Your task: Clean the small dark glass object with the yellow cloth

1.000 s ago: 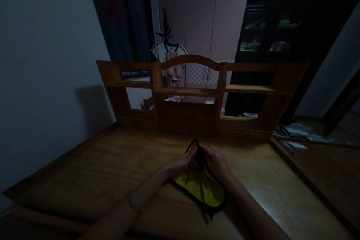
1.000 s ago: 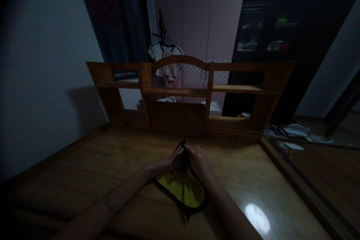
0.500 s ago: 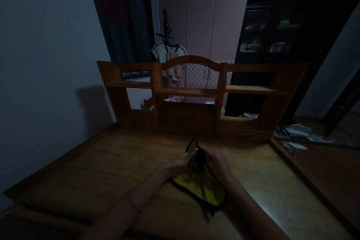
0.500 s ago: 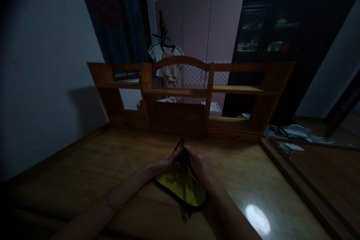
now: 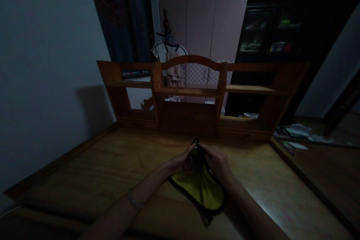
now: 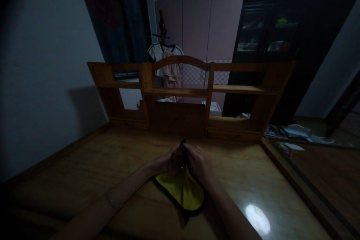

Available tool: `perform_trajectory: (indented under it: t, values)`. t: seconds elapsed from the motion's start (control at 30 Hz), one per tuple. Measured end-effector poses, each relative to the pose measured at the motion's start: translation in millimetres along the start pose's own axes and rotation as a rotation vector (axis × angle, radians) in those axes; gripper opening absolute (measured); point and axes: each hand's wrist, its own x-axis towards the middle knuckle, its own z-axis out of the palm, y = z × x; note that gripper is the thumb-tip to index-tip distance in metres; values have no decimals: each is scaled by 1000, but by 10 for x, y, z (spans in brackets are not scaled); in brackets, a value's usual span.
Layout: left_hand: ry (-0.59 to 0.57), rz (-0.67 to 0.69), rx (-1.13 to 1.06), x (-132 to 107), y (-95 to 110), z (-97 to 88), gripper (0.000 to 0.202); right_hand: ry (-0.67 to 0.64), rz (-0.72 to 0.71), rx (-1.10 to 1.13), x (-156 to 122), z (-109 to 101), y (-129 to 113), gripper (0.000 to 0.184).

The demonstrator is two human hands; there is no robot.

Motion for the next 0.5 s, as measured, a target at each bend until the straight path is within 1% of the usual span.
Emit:
perform_trajectory:
  t: [0.07, 0.17, 0.37, 0.43, 0.5]
  values:
    - [-9, -20, -22, -9, 15, -2, 65, 11, -9, 10, 4, 1, 3, 40]
    - [-18, -22, -22, -28, 29, 13, 69, 24, 15, 40, 18, 0, -11, 38]
    - [10, 72, -178, -105, 90, 76, 63, 43, 113, 131, 41, 9, -94, 28]
    - [19, 88, -220, -138, 110, 83, 62, 33, 155, 197, 45, 15, -118, 26]
    - [2, 86, -249, -164, 122, 85, 61, 6, 221, 290, 48, 17, -138, 28]
